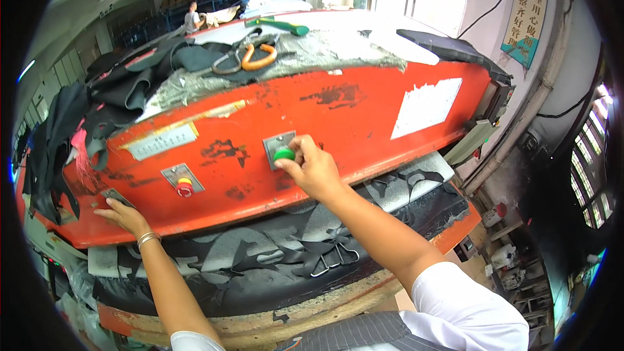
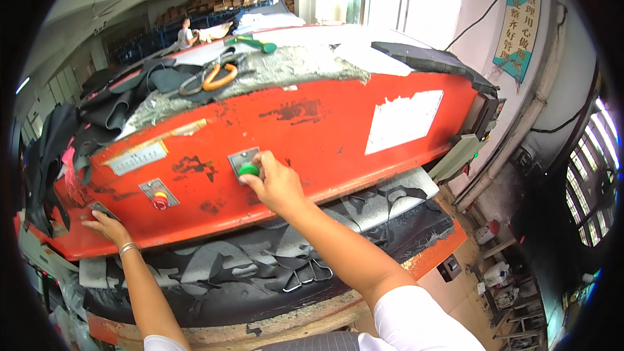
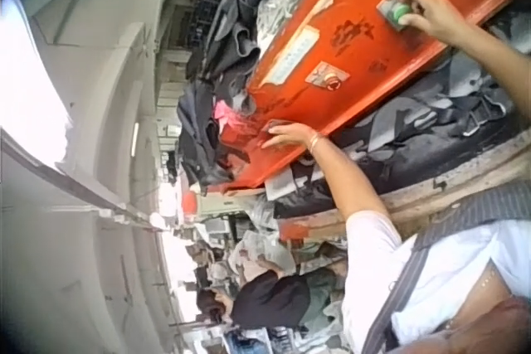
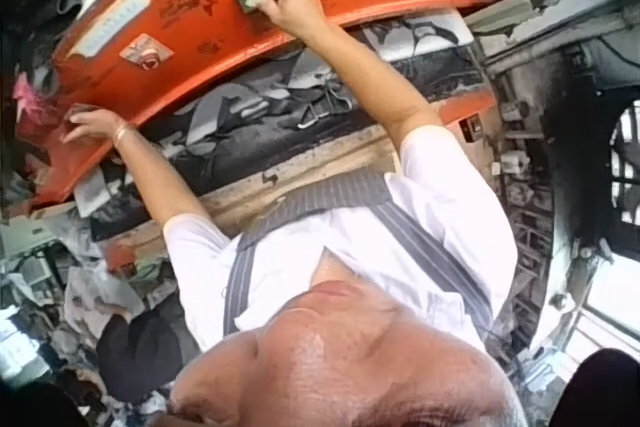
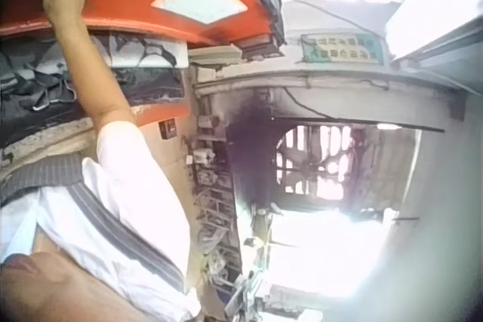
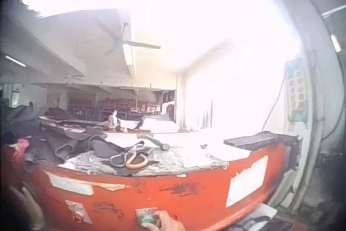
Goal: Operating an industrial hydraulic press to cut shoe components from sheets of black material using metal dies.
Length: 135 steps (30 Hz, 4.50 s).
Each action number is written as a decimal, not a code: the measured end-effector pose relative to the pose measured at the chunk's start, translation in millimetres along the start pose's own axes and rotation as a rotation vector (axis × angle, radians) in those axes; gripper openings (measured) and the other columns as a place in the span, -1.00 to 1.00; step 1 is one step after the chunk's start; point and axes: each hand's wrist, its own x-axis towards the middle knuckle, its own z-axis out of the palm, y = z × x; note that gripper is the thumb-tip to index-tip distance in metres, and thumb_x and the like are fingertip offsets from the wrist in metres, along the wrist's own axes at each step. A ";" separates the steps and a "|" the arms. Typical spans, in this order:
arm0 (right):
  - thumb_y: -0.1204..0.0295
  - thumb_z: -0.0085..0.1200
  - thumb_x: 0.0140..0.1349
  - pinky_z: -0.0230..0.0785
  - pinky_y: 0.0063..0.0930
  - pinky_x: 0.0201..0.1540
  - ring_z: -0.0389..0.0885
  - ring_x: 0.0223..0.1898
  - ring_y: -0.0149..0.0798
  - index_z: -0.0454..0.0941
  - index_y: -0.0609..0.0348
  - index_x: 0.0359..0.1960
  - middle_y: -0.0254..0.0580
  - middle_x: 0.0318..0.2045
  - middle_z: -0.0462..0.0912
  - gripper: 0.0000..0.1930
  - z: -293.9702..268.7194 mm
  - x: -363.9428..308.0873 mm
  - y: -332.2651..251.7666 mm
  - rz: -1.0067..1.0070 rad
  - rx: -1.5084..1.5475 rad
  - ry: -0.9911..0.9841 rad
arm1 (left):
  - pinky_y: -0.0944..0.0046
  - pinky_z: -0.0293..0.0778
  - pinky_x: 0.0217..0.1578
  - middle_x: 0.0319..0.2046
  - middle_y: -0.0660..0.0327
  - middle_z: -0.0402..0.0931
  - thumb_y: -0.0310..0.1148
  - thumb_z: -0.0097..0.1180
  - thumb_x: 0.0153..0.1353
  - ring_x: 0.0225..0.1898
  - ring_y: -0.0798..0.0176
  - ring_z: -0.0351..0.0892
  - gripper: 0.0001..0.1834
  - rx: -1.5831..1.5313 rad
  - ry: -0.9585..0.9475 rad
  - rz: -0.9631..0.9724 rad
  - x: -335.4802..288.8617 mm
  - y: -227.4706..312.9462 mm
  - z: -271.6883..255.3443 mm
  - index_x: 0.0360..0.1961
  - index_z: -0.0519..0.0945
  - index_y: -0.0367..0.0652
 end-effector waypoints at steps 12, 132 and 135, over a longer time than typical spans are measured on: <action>0.04 0.19 0.14 0.43 -0.17 -0.30 0.61 -0.35 0.04 0.41 0.20 -0.11 -0.07 -0.42 0.60 -0.50 -27.9 -139.0 -4.0 0.169 -0.039 -0.383 | 0.10 -0.09 0.36 0.40 -0.11 -0.09 -0.24 -0.28 0.45 0.42 0.01 -0.04 -0.39 -0.128 -0.717 0.071 -107.5 19.7 -127.5 0.39 -0.03 -0.35; 0.28 0.01 0.12 0.30 -0.55 -0.45 0.49 -0.55 -0.42 0.56 0.33 -0.30 -0.18 -0.54 0.62 -0.69 -97.4 -395.9 -227.0 0.293 0.761 -1.372 | 0.26 0.45 -0.52 -0.39 0.12 0.57 0.08 0.02 0.21 -0.53 0.15 0.54 -0.47 -0.403 0.574 -1.295 -486.7 237.1 -756.2 -0.09 0.49 -0.21; 0.28 0.06 0.20 0.33 -0.51 -0.43 0.52 -0.50 -0.42 0.53 0.34 -0.31 -0.17 -0.52 0.60 -0.71 -78.0 -365.5 -191.7 0.470 0.969 -1.053 | 0.28 0.40 -0.58 -0.51 0.15 0.54 0.07 0.03 0.21 -0.67 0.20 0.43 -0.49 -0.606 0.535 -1.095 -530.0 255.5 -818.5 -0.13 0.48 -0.21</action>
